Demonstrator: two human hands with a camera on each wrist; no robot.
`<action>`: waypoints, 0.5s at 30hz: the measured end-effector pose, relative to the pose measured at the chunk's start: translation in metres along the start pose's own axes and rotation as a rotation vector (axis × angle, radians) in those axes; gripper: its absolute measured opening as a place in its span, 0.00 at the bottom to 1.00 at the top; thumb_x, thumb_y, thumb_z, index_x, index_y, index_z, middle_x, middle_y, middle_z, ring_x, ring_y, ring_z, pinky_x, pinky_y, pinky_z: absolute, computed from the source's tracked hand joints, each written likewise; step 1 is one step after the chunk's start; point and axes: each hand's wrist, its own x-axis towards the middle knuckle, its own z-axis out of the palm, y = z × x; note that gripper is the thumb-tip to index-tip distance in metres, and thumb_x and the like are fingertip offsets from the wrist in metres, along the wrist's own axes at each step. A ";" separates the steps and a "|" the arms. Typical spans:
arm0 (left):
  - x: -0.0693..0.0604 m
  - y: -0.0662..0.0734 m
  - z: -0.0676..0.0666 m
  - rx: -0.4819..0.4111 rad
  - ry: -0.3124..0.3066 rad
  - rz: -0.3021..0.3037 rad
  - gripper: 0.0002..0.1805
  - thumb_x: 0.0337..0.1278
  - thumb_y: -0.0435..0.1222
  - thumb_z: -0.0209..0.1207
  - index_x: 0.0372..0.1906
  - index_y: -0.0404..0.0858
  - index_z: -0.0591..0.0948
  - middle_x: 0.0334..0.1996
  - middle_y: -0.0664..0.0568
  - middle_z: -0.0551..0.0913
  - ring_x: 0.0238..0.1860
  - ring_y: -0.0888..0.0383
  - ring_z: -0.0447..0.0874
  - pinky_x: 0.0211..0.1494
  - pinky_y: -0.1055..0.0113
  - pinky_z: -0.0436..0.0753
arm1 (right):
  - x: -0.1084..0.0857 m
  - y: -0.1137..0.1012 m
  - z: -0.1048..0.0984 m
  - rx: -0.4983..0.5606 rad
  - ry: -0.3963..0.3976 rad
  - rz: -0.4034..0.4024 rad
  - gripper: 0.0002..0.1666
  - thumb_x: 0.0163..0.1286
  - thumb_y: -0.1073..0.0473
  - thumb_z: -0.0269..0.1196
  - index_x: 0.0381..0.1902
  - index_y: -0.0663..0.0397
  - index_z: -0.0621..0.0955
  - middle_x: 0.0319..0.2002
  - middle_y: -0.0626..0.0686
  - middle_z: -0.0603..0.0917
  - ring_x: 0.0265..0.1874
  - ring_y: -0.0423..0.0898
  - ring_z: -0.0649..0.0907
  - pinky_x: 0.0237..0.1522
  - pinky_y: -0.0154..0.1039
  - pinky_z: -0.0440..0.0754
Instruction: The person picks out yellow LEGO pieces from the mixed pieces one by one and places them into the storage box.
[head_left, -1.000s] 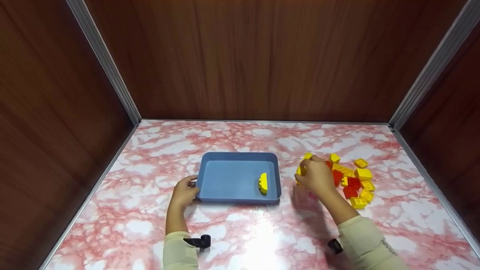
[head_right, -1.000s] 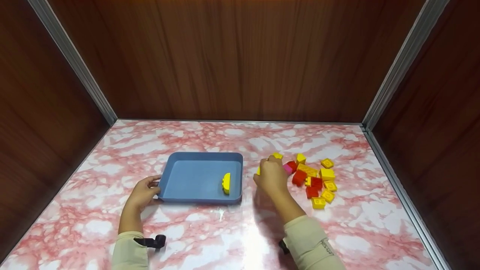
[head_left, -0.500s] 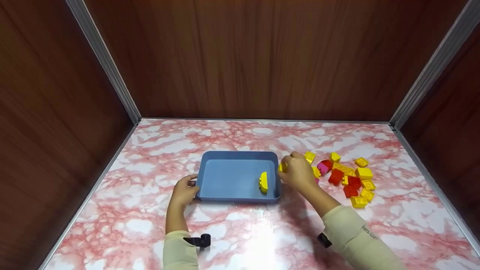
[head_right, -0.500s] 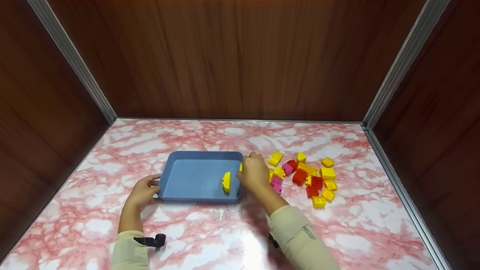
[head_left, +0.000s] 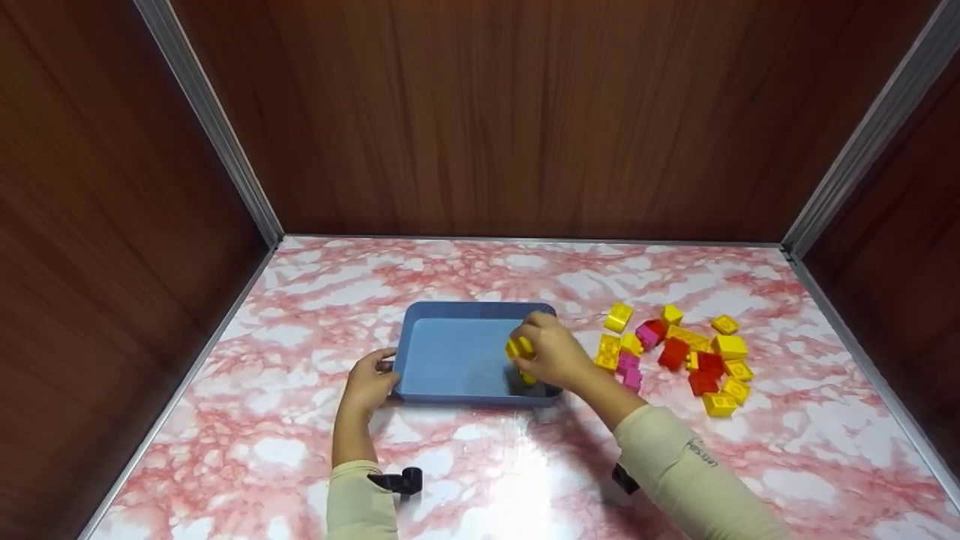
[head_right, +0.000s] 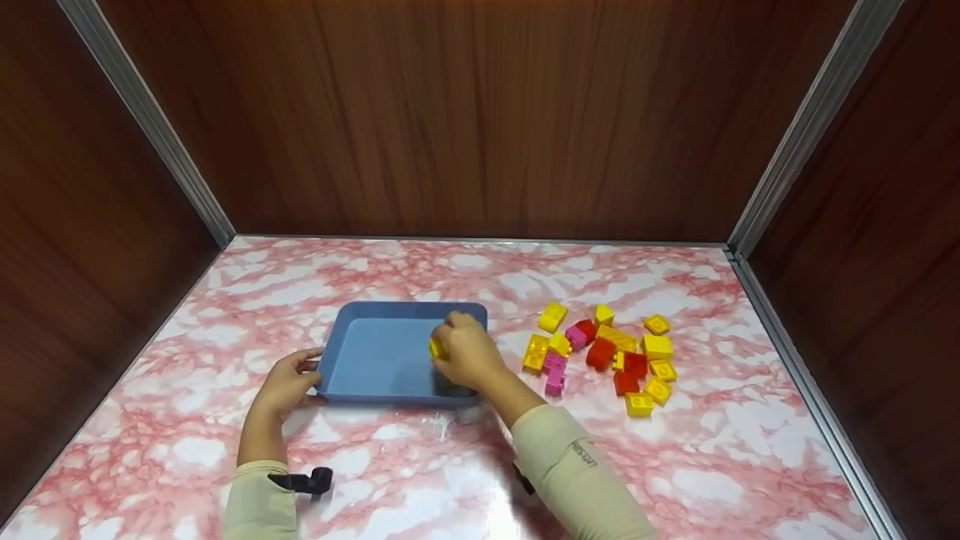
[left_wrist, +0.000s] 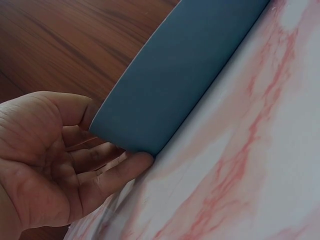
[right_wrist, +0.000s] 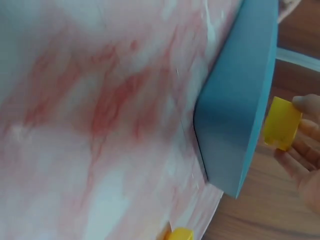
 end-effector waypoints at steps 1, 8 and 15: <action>0.000 0.000 0.000 -0.003 0.000 -0.001 0.30 0.51 0.21 0.51 0.64 0.30 0.73 0.48 0.34 0.76 0.42 0.43 0.81 0.33 0.48 0.86 | 0.000 -0.001 0.002 0.003 -0.017 -0.017 0.17 0.51 0.59 0.75 0.39 0.60 0.84 0.37 0.55 0.76 0.37 0.53 0.77 0.38 0.45 0.83; 0.001 0.000 0.001 -0.016 0.002 -0.007 0.29 0.51 0.21 0.51 0.64 0.30 0.73 0.49 0.33 0.76 0.42 0.43 0.81 0.33 0.49 0.86 | 0.000 -0.011 0.011 0.046 -0.066 -0.095 0.15 0.52 0.61 0.74 0.38 0.60 0.84 0.37 0.56 0.78 0.36 0.52 0.79 0.38 0.44 0.84; 0.000 -0.001 -0.001 -0.033 -0.014 -0.019 0.30 0.53 0.22 0.51 0.65 0.32 0.73 0.49 0.34 0.76 0.41 0.44 0.82 0.32 0.53 0.86 | 0.001 -0.016 0.018 0.058 -0.102 -0.149 0.13 0.52 0.64 0.73 0.36 0.60 0.84 0.36 0.55 0.78 0.35 0.51 0.79 0.40 0.44 0.83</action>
